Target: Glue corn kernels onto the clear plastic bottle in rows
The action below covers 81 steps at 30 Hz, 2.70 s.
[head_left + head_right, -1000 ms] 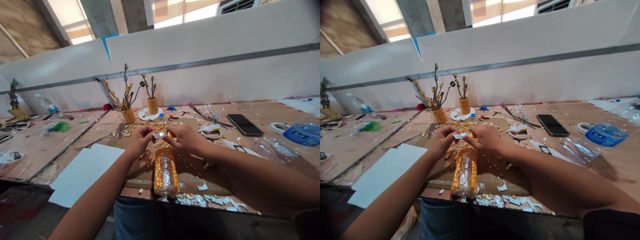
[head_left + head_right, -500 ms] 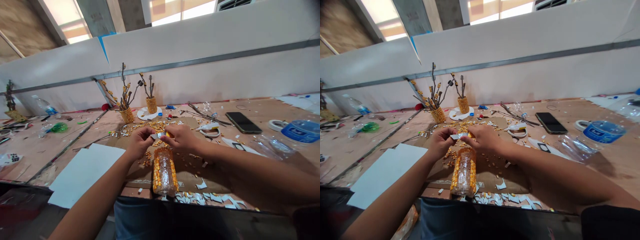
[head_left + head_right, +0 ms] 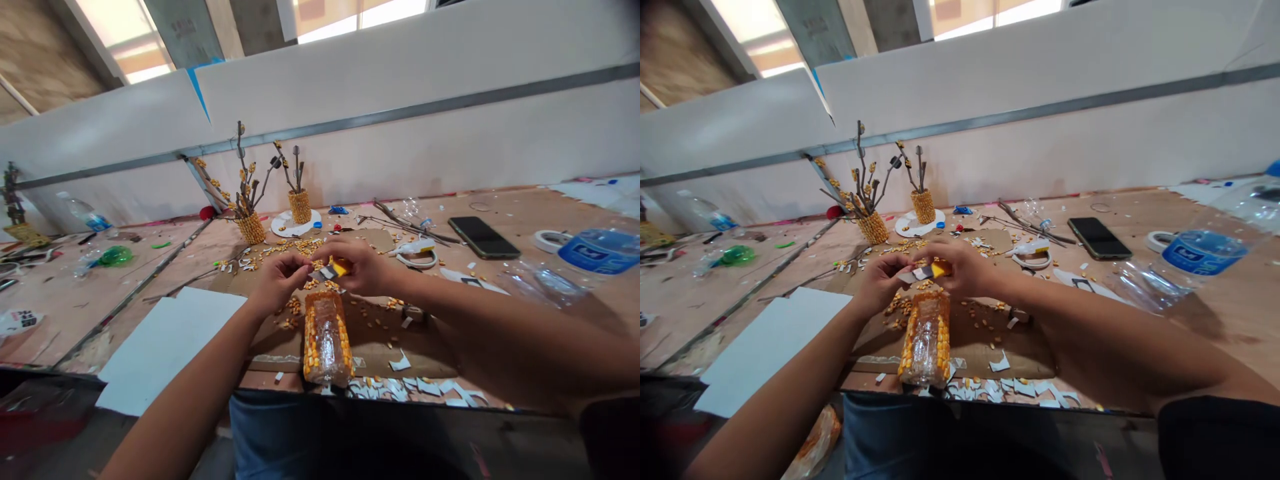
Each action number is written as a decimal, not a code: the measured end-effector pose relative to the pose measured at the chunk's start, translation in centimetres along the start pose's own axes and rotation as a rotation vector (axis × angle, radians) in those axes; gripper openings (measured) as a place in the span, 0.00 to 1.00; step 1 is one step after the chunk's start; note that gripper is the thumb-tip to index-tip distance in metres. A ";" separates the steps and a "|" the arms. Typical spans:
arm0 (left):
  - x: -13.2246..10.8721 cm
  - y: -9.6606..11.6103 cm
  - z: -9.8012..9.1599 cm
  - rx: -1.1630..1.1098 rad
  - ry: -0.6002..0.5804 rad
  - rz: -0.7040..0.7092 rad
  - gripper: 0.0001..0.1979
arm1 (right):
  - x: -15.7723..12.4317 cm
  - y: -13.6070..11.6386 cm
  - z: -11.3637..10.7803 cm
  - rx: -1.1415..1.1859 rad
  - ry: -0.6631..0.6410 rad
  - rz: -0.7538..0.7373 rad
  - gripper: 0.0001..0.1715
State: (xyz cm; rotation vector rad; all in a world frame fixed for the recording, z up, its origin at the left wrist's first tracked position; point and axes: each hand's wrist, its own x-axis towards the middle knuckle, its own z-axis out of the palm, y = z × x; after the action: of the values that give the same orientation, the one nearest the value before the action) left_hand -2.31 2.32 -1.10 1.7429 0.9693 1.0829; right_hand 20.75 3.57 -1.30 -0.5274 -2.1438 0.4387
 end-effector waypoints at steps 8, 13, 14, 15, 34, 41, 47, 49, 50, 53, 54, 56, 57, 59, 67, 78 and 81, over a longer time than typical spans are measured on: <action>0.1 -0.1 0.6 0.013 -0.050 -0.006 0.23 | 0.2 0.3 -0.6 -0.121 -0.132 -0.083 0.20; 0.3 0.0 -0.7 0.030 -0.124 -0.026 0.23 | 1.2 -0.1 -2.4 0.004 -0.304 0.165 0.05; 0.3 0.2 -1.2 0.050 -0.189 -0.049 0.25 | 1.3 0.1 -3.0 0.034 -0.354 0.192 0.03; 0.3 0.4 -1.7 0.090 -0.295 -0.075 0.27 | 1.3 0.2 -3.4 0.062 -0.406 0.210 0.06; 0.4 0.6 -2.5 0.061 -0.623 -0.243 0.27 | 0.9 -0.5 -3.4 0.182 -0.649 0.312 0.10; 0.4 0.5 -2.5 0.050 -0.616 -0.263 0.28 | 1.0 -0.5 -3.3 0.151 -0.663 0.334 0.10; 0.2 0.5 -2.3 0.015 -0.618 -0.321 0.28 | 1.2 -0.1 -3.3 0.105 -0.662 0.334 0.11; 0.1 0.3 -2.3 -0.026 -0.614 -0.336 0.28 | 1.3 -0.1 -3.3 0.092 -0.645 0.330 0.13; 0.1 0.2 -2.3 -0.044 -0.610 -0.340 0.28 | 1.3 -0.1 -3.3 0.089 -0.639 0.329 0.13; 0.0 0.0 -2.3 -0.077 -0.605 -0.331 0.28 | 1.3 0.0 -3.3 0.083 -0.640 0.330 0.14; 0.0 0.0 -2.2 -0.081 -0.602 -0.323 0.28 | 1.3 0.0 -3.3 0.081 -0.641 0.331 0.14; 0.0 0.2 -2.2 -0.088 -0.597 -0.315 0.27 | 1.3 -0.1 -3.3 0.078 -0.641 0.332 0.13; 0.0 0.3 -2.1 -0.084 -0.597 -0.315 0.27 | 1.3 -0.1 -3.3 0.076 -0.639 0.332 0.13; 0.1 0.4 -2.1 -0.065 -0.598 -0.317 0.26 | 1.3 -0.1 -3.3 0.073 -0.630 0.332 0.13; 0.0 0.3 -2.2 -0.094 -0.614 -0.358 0.27 | 1.2 0.0 -3.3 0.076 -0.640 0.327 0.13; 0.4 0.0 -2.7 0.022 -0.547 -0.216 0.28 | 1.5 0.6 -4.2 -0.161 -0.517 0.451 0.05; 0.6 -0.1 -2.9 0.035 -0.246 -0.143 0.25 | 1.3 1.7 -4.0 -0.334 -0.414 0.574 0.06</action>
State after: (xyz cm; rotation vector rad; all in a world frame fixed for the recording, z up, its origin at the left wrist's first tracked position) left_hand -4.81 3.62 -0.25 1.7580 0.9455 0.7447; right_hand 23.71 6.18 1.00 -1.3589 -2.4567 0.5370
